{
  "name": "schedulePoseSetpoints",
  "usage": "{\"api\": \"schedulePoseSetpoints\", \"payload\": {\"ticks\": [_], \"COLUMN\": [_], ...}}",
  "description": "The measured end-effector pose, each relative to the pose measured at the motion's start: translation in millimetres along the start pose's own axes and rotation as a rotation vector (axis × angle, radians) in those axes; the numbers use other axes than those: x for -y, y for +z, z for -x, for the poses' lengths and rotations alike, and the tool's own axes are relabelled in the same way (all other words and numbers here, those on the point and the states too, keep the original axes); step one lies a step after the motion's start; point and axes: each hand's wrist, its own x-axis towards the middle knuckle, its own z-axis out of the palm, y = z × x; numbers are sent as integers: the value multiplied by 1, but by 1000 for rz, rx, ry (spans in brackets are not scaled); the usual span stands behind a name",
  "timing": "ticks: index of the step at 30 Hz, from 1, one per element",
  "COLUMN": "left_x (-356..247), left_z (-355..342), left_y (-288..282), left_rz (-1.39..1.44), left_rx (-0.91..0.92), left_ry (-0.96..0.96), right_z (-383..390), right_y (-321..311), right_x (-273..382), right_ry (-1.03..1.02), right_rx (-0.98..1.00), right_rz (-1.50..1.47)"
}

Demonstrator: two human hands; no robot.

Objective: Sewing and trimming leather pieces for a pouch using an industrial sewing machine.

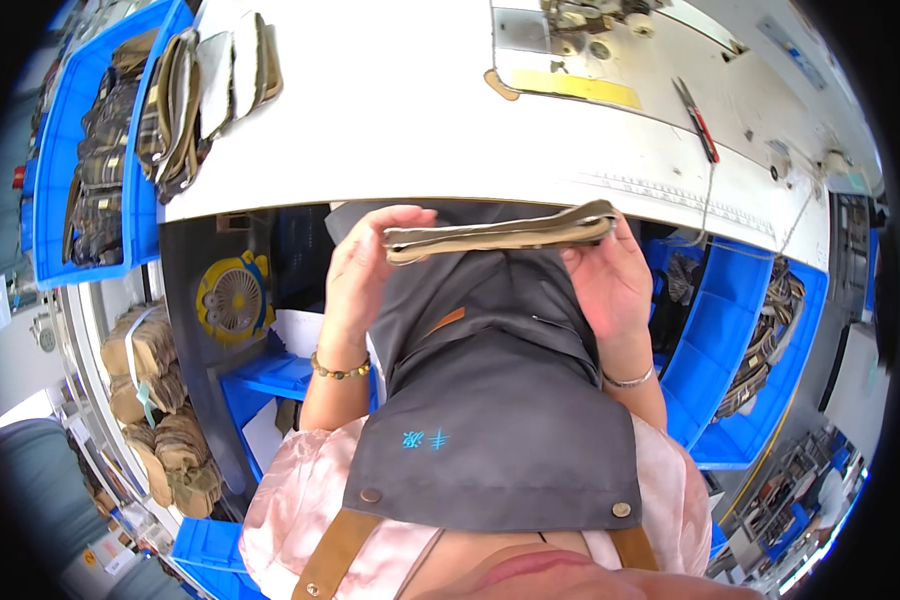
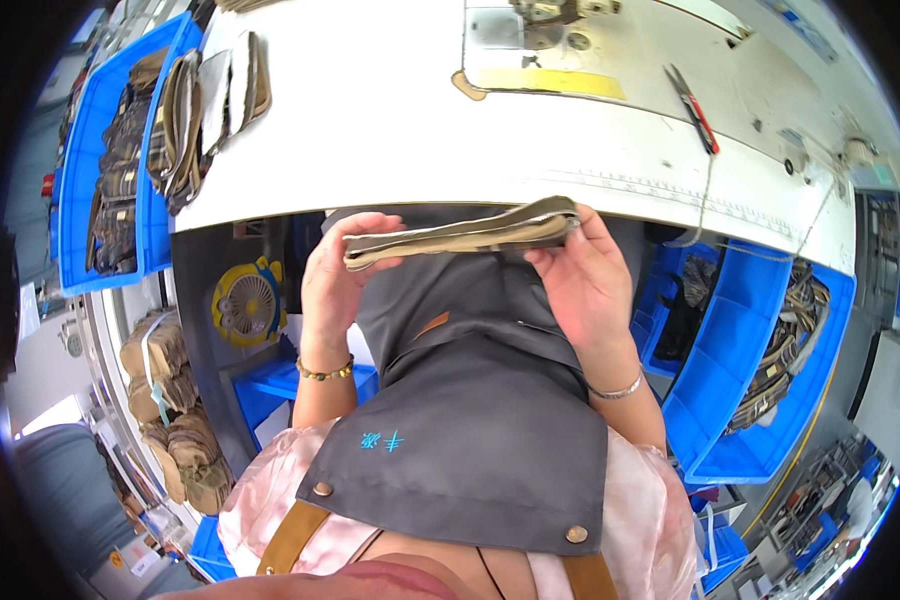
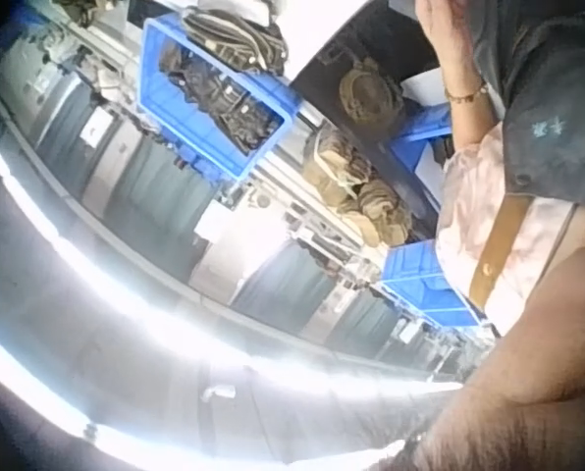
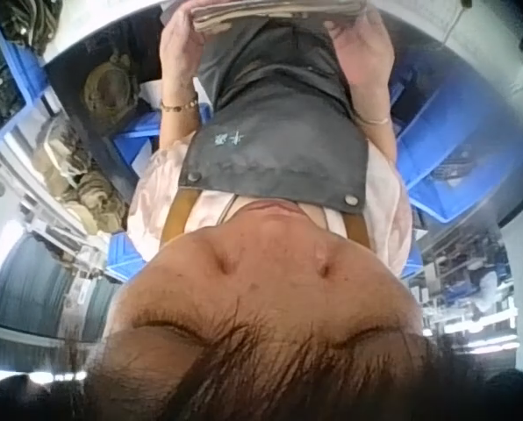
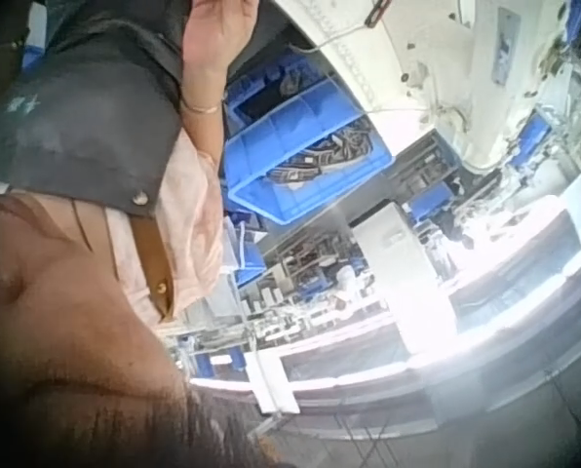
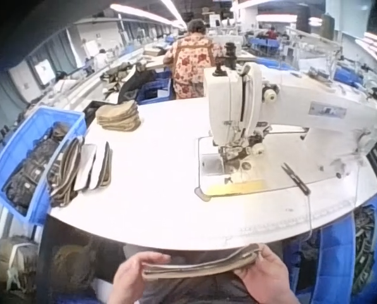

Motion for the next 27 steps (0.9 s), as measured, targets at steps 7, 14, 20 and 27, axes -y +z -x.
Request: {"api": "schedulePoseSetpoints", "payload": {"ticks": [7,14,20,27], "left_x": [13,8,9,3], "left_z": [-3,-4,-5,-5], "left_y": [22,46,50,45], "left_rz": [175,201,120,53], "left_rx": [13,11,-29,-1], "left_ry": [-76,-59,-26,-47], "right_z": [9,22,27,28], "right_y": [-21,-45,-55,-67], "right_x": [-7,-25,-43,-30], "right_ry": [68,171,232,147], "right_rx": [-172,-298,-332,-390], "right_rz": [-209,-397,-442,388]}}
